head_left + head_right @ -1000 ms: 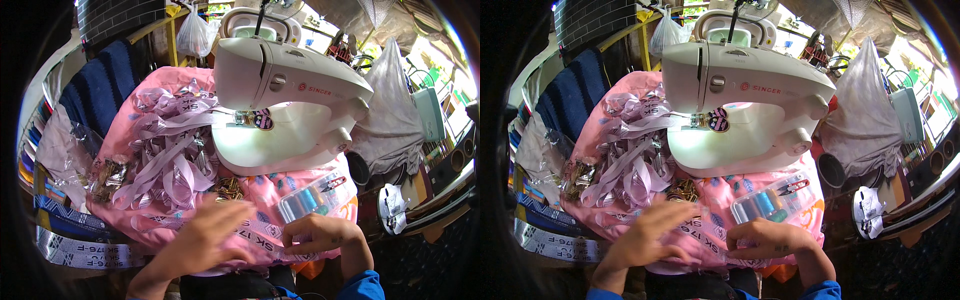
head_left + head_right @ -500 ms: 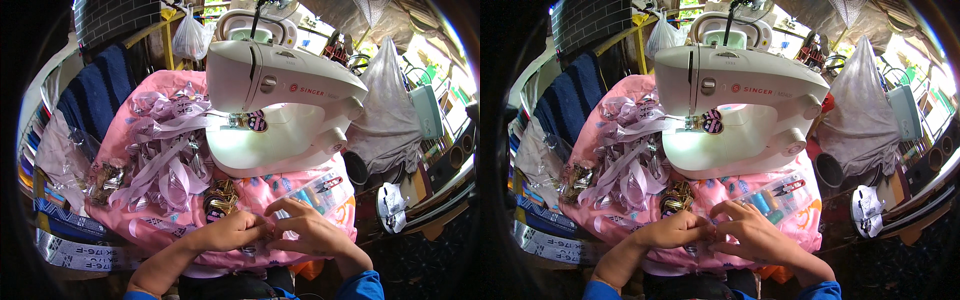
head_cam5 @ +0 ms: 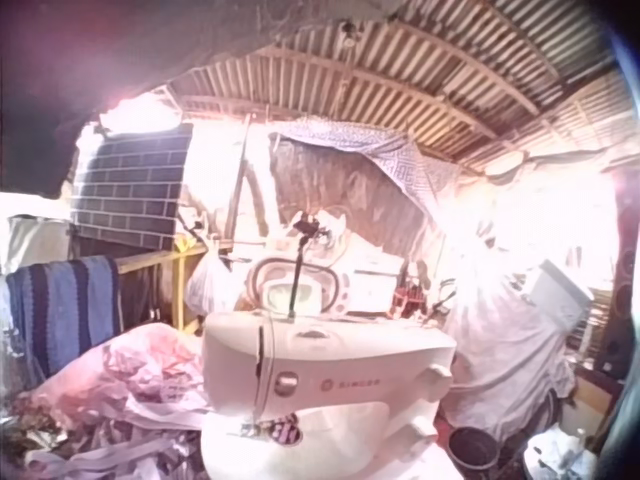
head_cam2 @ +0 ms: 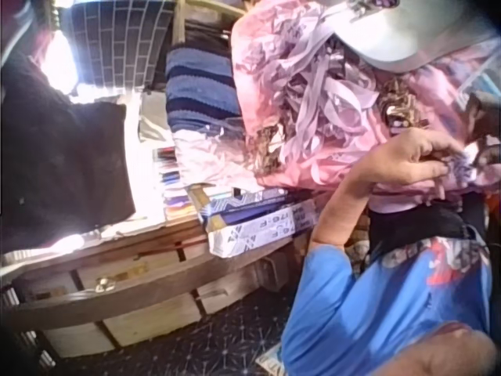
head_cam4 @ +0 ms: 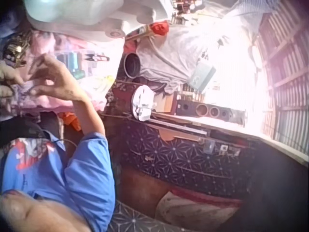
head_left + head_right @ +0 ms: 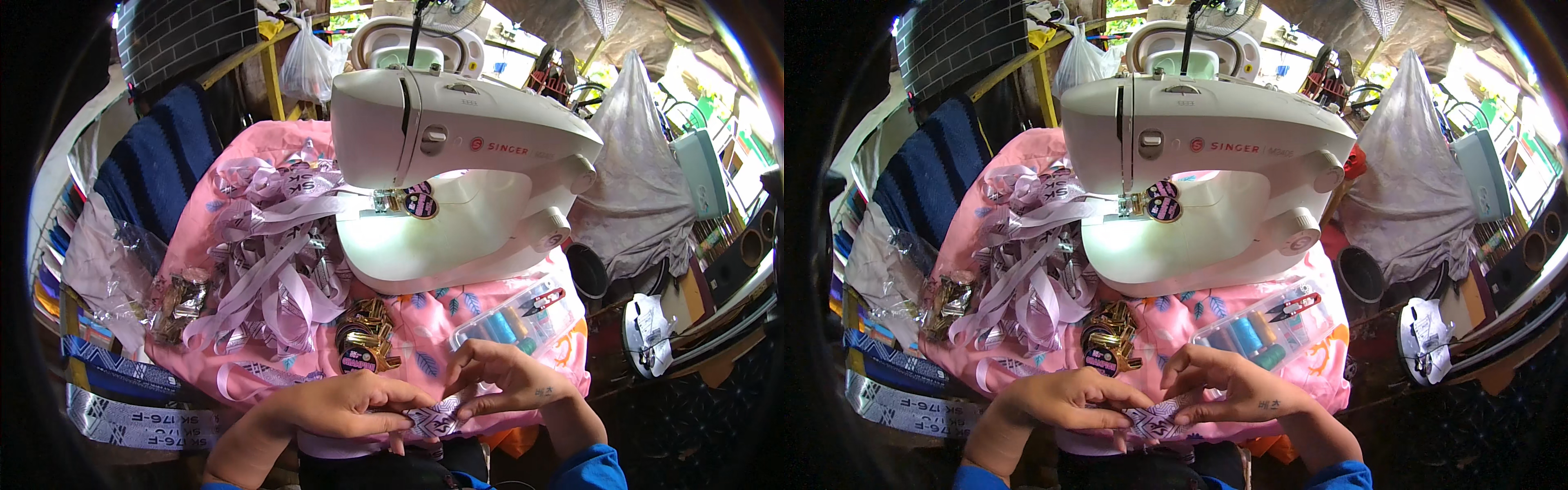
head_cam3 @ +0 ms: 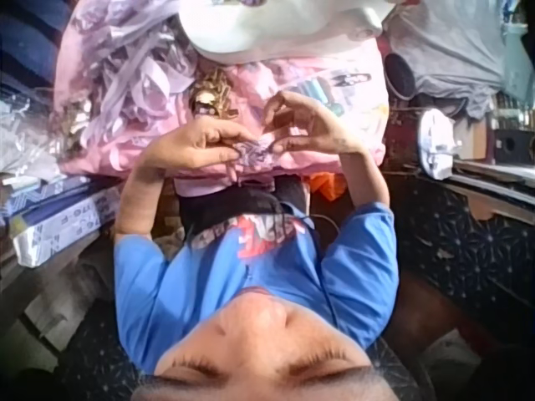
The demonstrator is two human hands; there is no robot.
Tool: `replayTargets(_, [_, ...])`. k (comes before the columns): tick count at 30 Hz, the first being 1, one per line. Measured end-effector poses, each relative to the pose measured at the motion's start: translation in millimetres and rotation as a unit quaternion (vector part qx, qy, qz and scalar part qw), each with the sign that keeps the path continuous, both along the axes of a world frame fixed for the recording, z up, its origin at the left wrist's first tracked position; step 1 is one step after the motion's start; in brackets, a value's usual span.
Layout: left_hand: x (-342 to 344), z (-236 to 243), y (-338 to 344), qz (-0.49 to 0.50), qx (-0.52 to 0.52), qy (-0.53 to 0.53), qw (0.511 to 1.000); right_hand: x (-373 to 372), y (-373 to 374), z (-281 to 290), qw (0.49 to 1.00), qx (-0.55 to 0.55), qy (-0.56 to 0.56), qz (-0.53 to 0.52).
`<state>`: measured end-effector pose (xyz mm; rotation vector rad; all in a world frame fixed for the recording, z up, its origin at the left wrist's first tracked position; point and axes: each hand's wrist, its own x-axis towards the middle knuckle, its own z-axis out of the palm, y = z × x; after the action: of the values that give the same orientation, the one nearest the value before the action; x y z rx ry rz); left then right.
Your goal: The person folds and aligns a pink ribbon, then sews it on a Singer sewing machine. They repeat this process multiple times, handling the ribbon and operating the machine throughout the clip.
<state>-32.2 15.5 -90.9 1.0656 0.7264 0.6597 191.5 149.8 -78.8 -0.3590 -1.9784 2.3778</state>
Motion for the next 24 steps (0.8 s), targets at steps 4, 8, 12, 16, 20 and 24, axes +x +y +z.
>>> replayTargets(4, [-4.4,1.3,-1.9,-0.016,-0.018,0.015,1.000,3.3,-3.0,9.9,0.994,0.075,-0.043,-0.061])
replayTargets(8, [3.7,10.0,2.5,0.008,0.166,0.167,0.972,4.2,-12.5,18.2,0.951,0.287,-0.073,-0.089])
replayTargets(12, [11.0,5.2,3.7,0.023,0.152,0.223,0.962,3.3,-18.4,15.5,0.936,0.326,-0.076,-0.112])
replayTargets(16, [12.3,4.5,0.6,0.054,0.155,0.190,0.968,6.8,-13.3,31.2,0.946,0.310,-0.072,-0.067])
replayTargets(20, [11.8,6.0,0.0,0.035,0.115,0.138,0.983,11.9,-12.6,36.9,0.945,0.303,-0.094,-0.082])
replayTargets(24, [14.4,1.0,-3.6,0.050,0.087,0.102,0.990,12.3,-17.1,29.8,0.940,0.298,-0.082,-0.146])
